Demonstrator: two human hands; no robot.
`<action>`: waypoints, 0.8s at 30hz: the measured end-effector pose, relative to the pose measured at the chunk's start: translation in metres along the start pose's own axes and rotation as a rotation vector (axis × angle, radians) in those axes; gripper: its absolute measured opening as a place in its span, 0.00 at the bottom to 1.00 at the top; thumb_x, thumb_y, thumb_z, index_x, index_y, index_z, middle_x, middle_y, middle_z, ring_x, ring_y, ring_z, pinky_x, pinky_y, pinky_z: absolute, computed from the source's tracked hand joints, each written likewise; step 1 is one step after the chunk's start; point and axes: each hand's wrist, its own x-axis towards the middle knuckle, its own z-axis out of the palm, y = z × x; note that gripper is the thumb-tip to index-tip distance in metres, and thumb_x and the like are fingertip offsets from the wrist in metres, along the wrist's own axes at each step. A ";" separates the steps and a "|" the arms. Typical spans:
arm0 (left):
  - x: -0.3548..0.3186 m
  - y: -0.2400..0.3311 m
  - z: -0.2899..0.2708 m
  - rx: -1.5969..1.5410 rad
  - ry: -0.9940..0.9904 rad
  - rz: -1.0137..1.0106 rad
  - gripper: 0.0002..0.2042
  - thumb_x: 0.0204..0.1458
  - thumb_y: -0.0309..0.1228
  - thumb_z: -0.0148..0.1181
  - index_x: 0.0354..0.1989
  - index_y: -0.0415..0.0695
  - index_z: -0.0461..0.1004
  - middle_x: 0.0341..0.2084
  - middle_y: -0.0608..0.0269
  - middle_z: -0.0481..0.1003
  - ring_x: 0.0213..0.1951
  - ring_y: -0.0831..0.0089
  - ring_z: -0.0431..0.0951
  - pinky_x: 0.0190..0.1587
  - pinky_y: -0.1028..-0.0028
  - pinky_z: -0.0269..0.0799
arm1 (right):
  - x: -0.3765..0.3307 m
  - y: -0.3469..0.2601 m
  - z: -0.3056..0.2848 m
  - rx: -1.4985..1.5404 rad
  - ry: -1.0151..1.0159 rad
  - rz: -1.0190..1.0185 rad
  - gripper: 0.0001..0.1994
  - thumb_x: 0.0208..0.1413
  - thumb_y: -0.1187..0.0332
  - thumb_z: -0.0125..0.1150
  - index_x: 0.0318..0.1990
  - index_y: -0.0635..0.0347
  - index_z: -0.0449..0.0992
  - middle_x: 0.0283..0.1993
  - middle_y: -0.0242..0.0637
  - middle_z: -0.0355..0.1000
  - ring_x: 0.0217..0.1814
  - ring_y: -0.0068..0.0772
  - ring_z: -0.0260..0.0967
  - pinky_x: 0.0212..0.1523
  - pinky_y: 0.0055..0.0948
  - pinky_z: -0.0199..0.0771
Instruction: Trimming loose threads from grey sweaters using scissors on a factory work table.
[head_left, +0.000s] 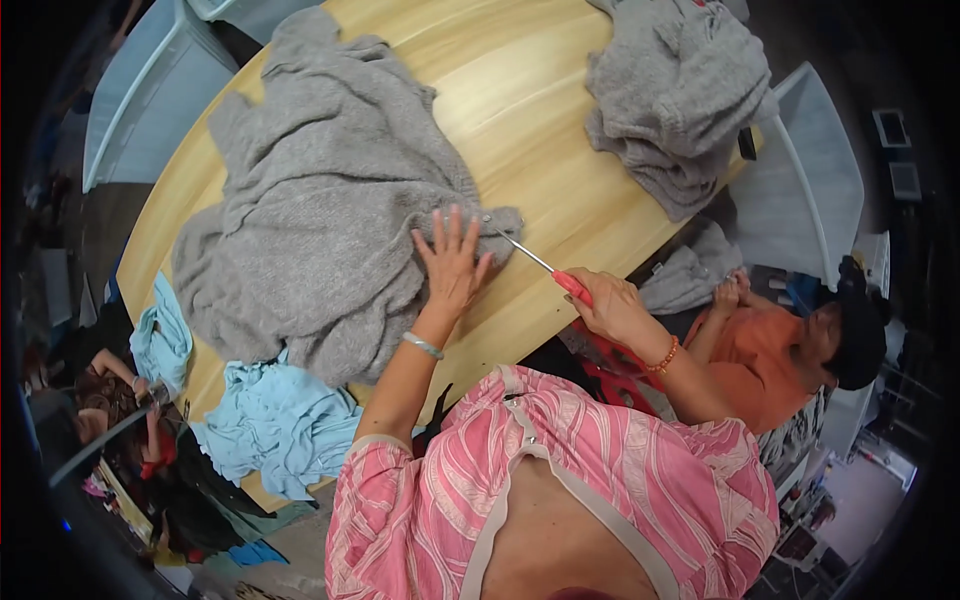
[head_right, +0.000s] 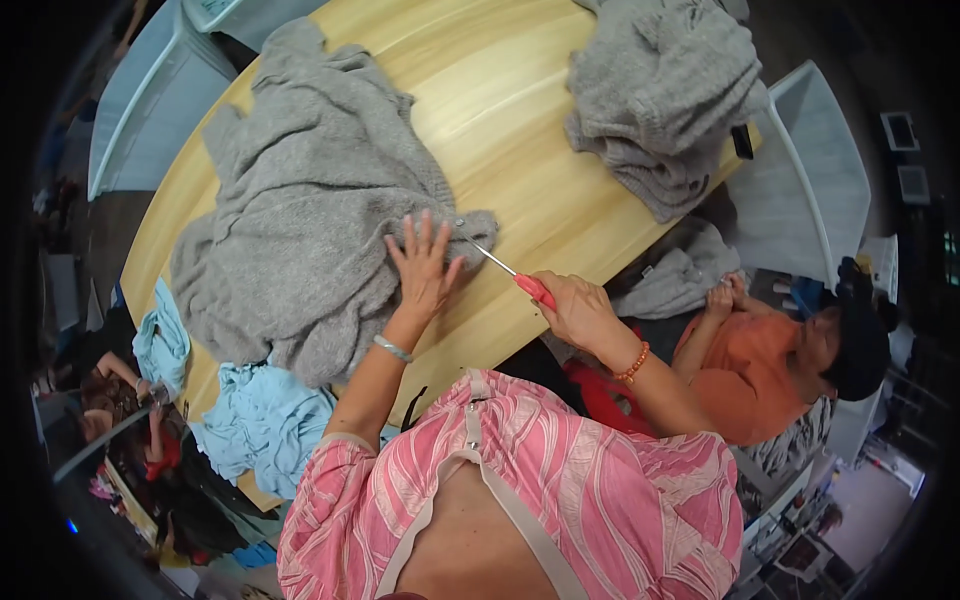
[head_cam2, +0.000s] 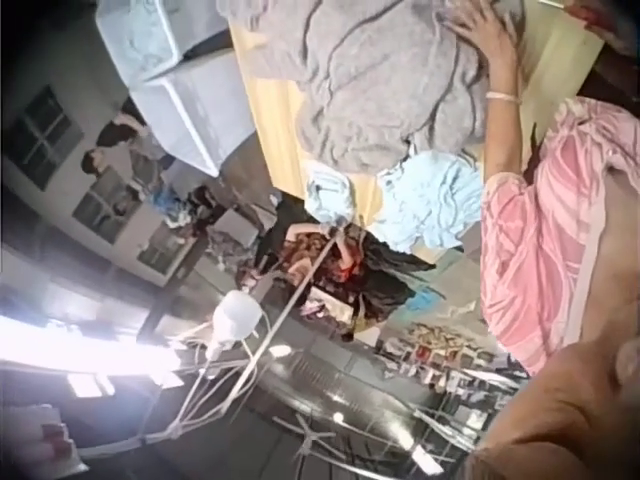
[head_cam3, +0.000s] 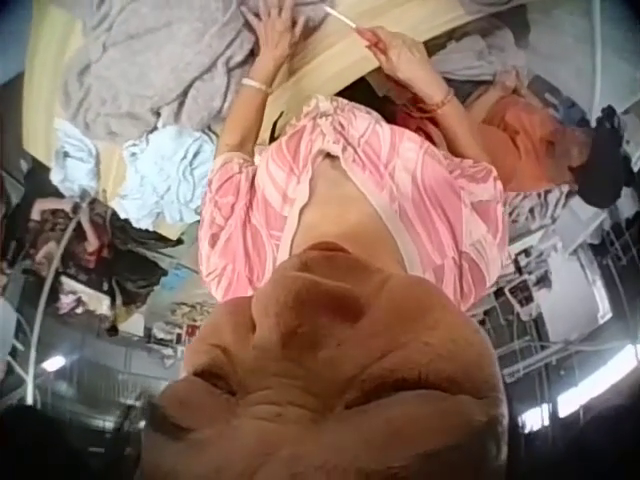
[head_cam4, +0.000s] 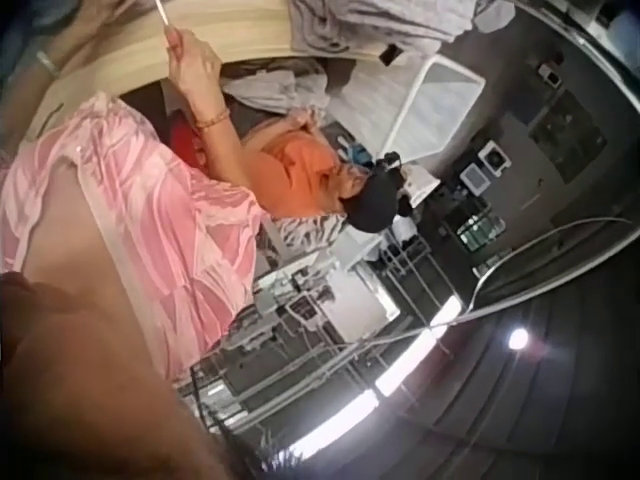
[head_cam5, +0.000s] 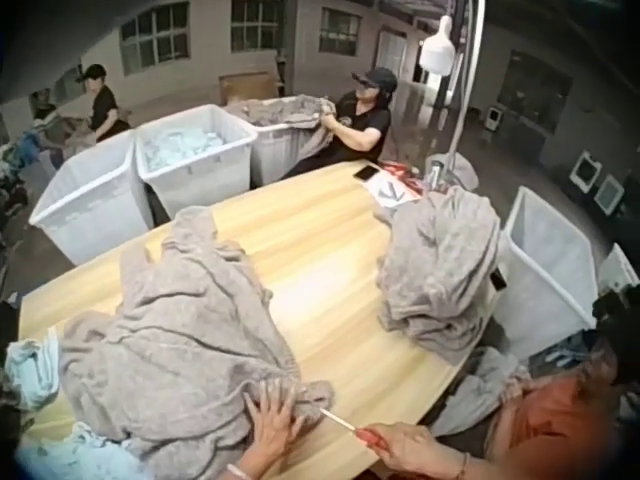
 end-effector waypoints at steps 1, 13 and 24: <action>0.000 0.001 0.001 0.031 0.043 -0.056 0.31 0.51 0.45 0.58 0.63 0.49 0.60 0.68 0.52 0.48 0.68 0.44 0.41 0.62 0.33 0.32 | -0.005 0.009 0.003 -0.015 -0.009 0.031 0.14 0.54 0.63 0.57 0.46 0.55 0.71 0.34 0.51 0.73 0.39 0.54 0.72 0.38 0.47 0.71; -0.001 -0.007 0.014 0.074 -0.160 -0.123 0.29 0.51 0.46 0.57 0.64 0.58 0.60 0.67 0.49 0.48 0.67 0.38 0.41 0.59 0.29 0.32 | -0.011 -0.006 0.011 -0.051 -0.104 -0.063 0.12 0.54 0.63 0.57 0.42 0.57 0.71 0.27 0.50 0.73 0.32 0.54 0.73 0.34 0.47 0.72; 0.065 0.027 0.034 -0.215 -0.221 -0.070 0.22 0.41 0.31 0.65 0.49 0.45 0.72 0.47 0.53 0.71 0.54 0.55 0.66 0.58 0.54 0.56 | -0.021 0.029 -0.022 -0.113 -0.086 0.123 0.12 0.52 0.63 0.58 0.41 0.59 0.72 0.27 0.51 0.73 0.33 0.56 0.73 0.35 0.48 0.72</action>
